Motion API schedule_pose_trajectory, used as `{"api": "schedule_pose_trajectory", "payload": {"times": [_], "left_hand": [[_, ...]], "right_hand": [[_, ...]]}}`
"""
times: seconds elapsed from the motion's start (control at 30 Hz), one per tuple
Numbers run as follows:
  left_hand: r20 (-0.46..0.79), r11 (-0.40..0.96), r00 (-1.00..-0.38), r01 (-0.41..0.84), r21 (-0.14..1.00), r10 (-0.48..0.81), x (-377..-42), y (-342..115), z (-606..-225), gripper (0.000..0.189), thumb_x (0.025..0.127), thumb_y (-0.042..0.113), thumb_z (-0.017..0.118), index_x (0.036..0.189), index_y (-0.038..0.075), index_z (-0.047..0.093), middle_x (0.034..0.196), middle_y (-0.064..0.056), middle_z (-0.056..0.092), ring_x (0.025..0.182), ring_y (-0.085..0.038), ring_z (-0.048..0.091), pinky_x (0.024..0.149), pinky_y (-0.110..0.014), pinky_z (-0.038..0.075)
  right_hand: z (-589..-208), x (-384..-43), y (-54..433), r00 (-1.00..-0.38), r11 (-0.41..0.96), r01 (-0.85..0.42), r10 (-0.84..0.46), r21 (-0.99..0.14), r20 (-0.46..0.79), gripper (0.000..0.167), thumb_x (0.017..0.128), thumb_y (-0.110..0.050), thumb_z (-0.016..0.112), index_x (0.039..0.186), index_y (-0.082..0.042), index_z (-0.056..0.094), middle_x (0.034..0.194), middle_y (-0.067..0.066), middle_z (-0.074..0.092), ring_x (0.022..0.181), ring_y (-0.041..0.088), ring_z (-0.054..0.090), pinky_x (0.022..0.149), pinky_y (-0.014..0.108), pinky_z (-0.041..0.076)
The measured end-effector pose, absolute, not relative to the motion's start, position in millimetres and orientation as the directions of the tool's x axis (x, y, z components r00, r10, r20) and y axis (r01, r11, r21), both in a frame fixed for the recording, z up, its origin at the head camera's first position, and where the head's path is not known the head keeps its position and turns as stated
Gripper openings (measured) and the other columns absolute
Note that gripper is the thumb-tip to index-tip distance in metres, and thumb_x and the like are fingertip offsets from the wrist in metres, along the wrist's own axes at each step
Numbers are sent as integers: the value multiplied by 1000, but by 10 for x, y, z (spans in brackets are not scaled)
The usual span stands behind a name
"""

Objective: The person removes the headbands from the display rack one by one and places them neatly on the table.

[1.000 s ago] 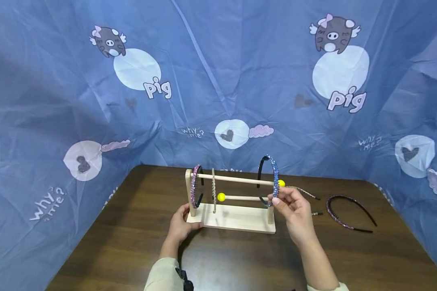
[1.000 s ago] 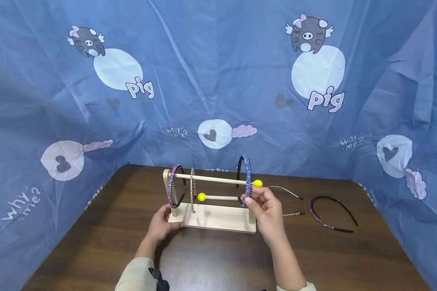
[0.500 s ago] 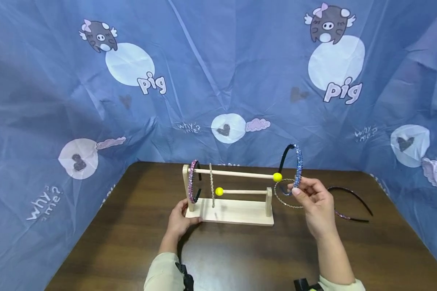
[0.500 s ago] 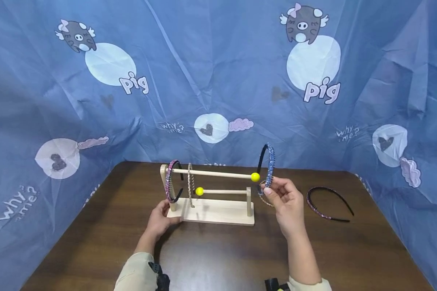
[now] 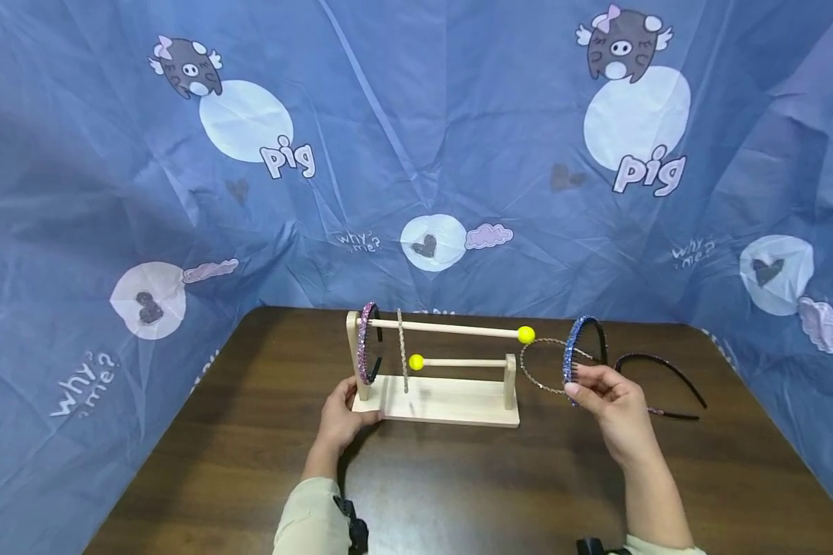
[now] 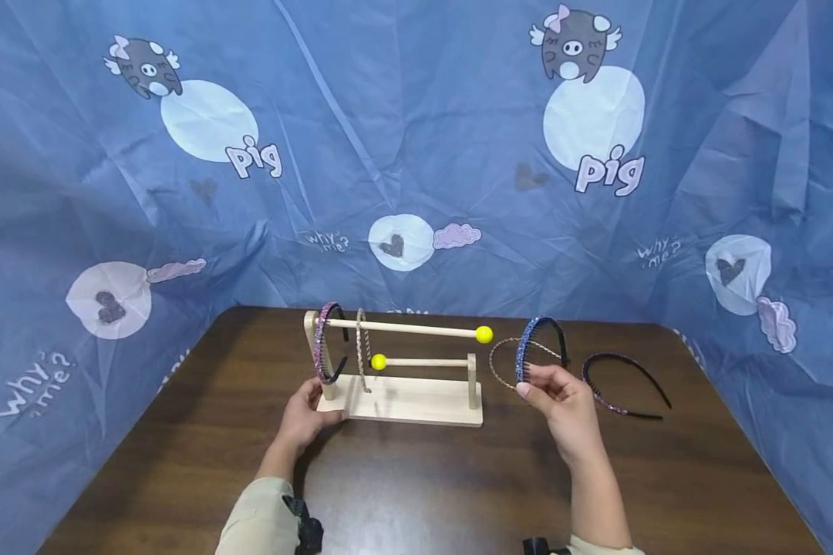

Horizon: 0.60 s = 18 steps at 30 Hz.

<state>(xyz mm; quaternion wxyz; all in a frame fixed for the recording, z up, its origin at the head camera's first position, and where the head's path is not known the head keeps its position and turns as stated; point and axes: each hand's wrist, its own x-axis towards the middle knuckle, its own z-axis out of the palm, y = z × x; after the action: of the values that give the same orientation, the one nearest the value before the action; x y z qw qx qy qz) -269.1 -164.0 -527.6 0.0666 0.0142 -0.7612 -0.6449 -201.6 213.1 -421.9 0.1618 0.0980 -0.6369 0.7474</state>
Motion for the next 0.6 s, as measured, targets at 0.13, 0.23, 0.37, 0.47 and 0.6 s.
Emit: {"api": "schedule_pose_trajectory", "payload": {"times": [0.13,0.23,0.37,0.47,0.6], "left_hand": [[77,190,-991,56,980,-107,-2695,-1638,-5283,73,57,-17,77,124,-9,47,122,-27,52,107,-36,52,89,-40,45],[62,201,-992,39,979,-111,-2711,-1634,-5289,73,57,-16,77,124,-9,48,122,-27,52,109,-35,51,91,-40,44],[63,213,-990,34,976,-127,-2725,-1634,-5295,73,56,-17,77,123,-8,49,122,-26,53,110,-35,51,92,-40,43],[71,227,-990,42,973,-122,-2723,-1633,-5293,72,57,-16,77,123,-9,49,122,-26,52,111,-35,50,93,-40,43],[69,212,-990,41,976,-127,-2712,-1645,-5284,71,56,-18,76,122,-9,49,120,-26,53,108,-35,52,90,-39,45]], "right_hand": [[-4349,-1998,2209,-963,64,-251,82,-966,256,14,79,8,67,93,4,66,77,-3,63,69,8,57,60,20,48],[-4412,-1996,2255,-983,162,-170,38,-972,179,21,79,3,69,98,11,63,79,-1,64,71,9,58,61,22,49],[-4458,-2014,2288,-994,222,-110,-5,-969,112,30,78,-2,71,102,14,61,90,7,66,77,12,60,65,25,50],[-4489,-2013,2311,-998,251,-63,-7,-966,63,30,77,-3,72,100,12,62,94,11,65,79,13,58,66,26,49],[-4557,-2006,2346,-1000,250,-15,-26,-968,9,29,77,-4,72,99,12,62,86,10,65,72,13,57,61,27,49]]}}
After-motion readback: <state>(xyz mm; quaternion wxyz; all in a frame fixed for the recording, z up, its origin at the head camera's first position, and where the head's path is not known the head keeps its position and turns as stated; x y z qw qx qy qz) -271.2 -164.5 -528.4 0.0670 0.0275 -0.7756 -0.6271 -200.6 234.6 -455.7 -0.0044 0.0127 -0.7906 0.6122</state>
